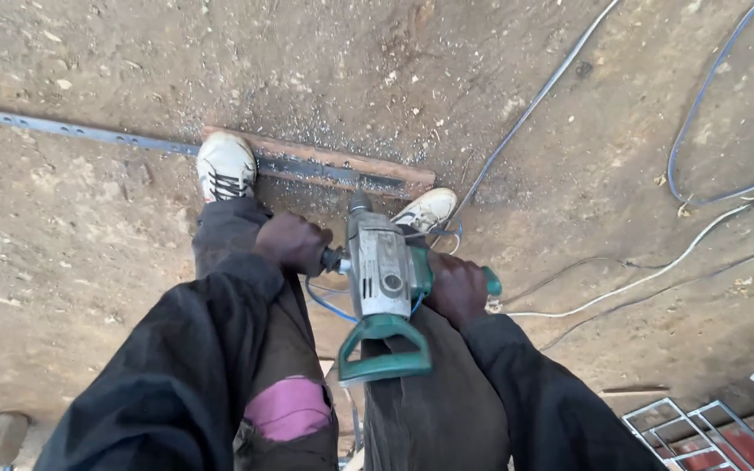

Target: Drilling holes into a metal bar using a handheld power drill.

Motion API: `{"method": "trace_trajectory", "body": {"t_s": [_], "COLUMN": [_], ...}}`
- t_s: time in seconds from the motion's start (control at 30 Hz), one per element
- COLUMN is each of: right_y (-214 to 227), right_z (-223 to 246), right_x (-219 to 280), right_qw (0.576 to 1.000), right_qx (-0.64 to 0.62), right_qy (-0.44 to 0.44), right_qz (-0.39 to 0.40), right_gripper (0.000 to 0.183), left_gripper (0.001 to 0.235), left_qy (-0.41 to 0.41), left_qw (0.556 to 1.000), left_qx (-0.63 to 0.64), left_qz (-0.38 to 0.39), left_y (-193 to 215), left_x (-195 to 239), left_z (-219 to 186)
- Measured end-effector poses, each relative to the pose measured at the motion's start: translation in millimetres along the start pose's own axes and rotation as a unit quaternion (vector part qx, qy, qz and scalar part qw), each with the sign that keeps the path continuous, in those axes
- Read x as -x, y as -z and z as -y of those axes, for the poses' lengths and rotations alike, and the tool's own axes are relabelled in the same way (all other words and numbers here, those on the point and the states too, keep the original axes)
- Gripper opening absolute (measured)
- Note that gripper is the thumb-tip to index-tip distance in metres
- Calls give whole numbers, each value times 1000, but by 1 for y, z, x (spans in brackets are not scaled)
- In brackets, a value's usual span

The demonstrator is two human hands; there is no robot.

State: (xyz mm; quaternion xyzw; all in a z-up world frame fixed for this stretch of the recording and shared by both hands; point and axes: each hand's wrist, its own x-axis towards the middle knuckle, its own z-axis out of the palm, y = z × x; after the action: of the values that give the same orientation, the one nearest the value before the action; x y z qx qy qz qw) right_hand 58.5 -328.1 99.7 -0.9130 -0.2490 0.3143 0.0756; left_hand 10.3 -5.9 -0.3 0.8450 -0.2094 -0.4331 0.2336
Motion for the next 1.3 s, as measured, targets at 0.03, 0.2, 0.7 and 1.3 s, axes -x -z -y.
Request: {"method": "trace_trajectory", "body": {"t_s": [0.03, 0.2, 0.7, 1.3], "right_y": [6, -3, 5, 2], "right_z": [1, 4, -6, -22], "right_x": [1, 6, 11, 42], "right_qw": [1000, 999, 996, 993], "right_qx": [-12, -7, 16, -38], "right_qy": [1, 13, 10, -41], "right_qz": [10, 36, 83, 107], "right_gripper": [20, 27, 35, 51], "left_gripper": [31, 30, 24, 23], "left_qy": [11, 15, 71, 47], "left_qw": [1000, 999, 996, 997], "left_qx": [-5, -5, 18, 30], "left_qz": [14, 39, 41, 44], "left_y": [3, 7, 19, 41], "left_x": [1, 8, 14, 7], "left_z": [-3, -6, -31, -55]}}
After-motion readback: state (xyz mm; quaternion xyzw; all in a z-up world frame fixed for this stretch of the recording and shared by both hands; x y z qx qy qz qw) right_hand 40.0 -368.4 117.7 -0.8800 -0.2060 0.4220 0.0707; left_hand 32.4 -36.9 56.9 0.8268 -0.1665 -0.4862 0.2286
